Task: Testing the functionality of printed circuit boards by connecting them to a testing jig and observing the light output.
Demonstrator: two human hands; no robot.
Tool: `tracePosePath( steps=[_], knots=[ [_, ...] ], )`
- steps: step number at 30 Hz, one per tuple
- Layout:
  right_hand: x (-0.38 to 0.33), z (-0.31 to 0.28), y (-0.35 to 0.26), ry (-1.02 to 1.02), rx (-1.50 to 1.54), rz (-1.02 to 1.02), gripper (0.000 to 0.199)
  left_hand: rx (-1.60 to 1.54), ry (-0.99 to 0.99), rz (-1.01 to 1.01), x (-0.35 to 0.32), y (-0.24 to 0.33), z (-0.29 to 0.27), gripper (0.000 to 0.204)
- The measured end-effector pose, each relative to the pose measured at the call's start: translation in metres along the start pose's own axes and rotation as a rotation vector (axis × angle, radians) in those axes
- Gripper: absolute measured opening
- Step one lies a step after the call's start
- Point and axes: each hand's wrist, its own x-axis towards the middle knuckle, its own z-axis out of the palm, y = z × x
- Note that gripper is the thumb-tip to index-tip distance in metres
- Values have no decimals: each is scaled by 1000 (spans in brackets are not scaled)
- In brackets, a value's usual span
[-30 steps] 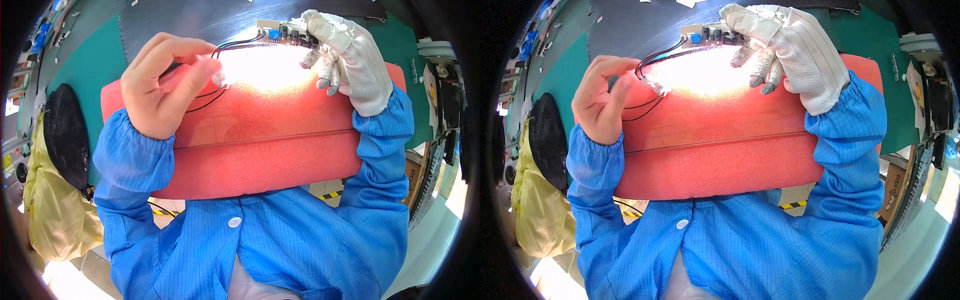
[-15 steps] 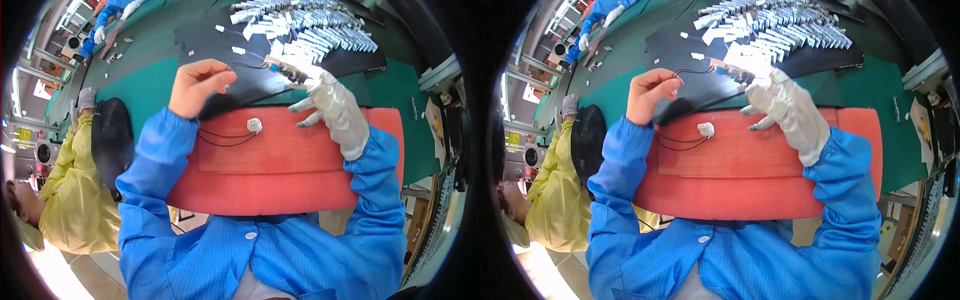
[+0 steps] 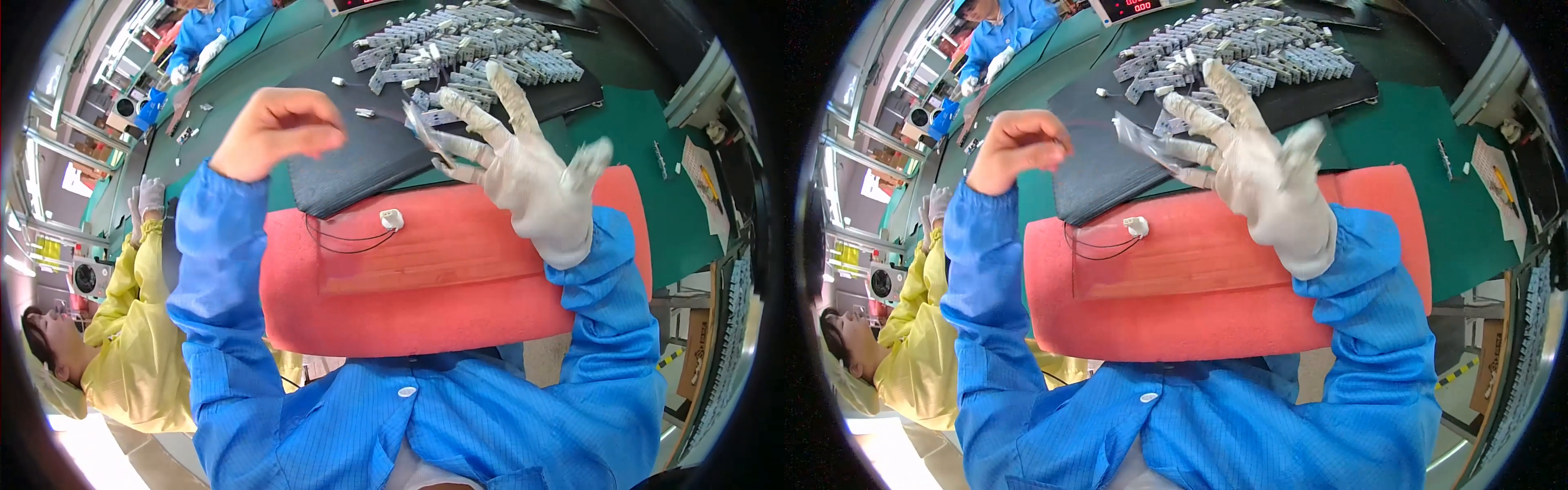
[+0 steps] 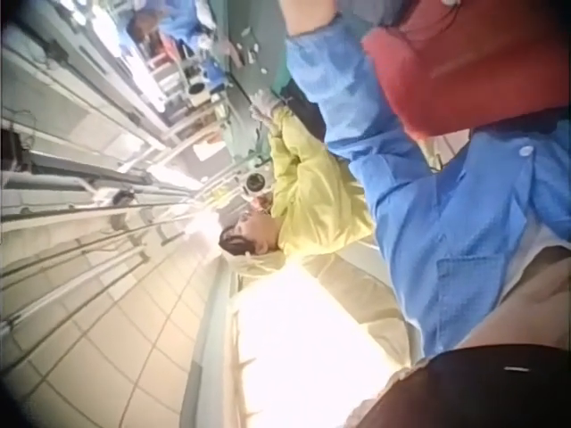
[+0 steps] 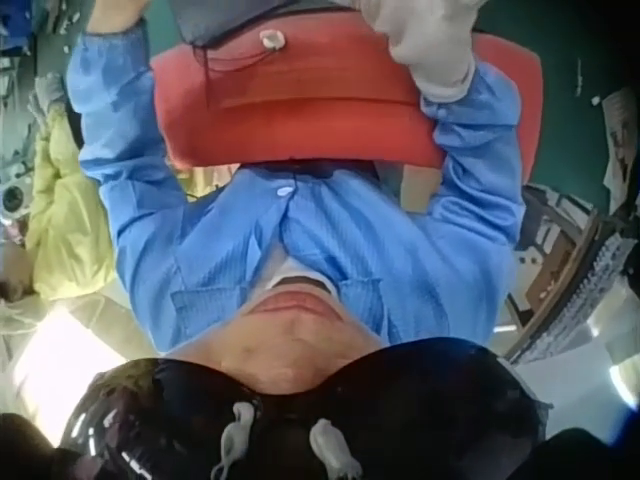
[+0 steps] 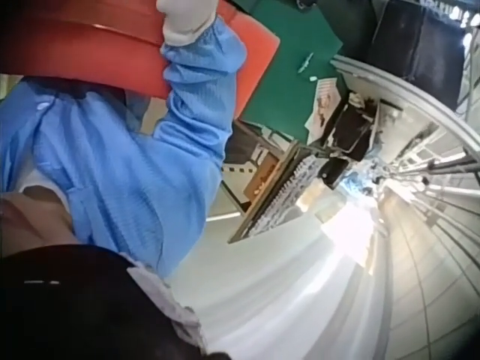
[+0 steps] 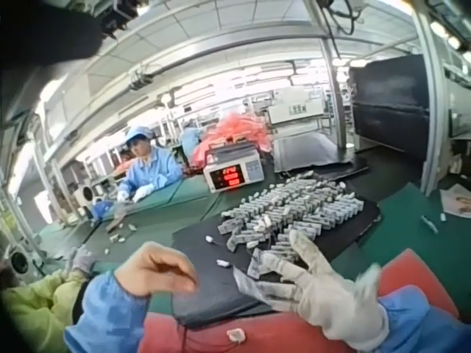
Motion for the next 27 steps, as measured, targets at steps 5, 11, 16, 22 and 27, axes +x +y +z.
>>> tracePosePath(
  steps=[5, 11, 16, 22, 27],
  knots=[
    [4, 7, -21, 36, 277, 63, 113, 75, 506, 9, -3, -71, -79, 15],
    [3, 14, -16, 76, 320, 40, 111, 31, 786, 256, 5, -42, 16, 21],
    [0, 23, -5, 166, 195, -3, 102, 296, 286, 620, 15, 4, 152, 42],
    [0, 17, 8, 230, 220, -26, 91, 31, 172, 564, 22, -8, 193, 18],
    [-6, 6, -3, 353, 25, 234, 51, -86, 137, 560, 21, -8, 193, 14]
  ],
)
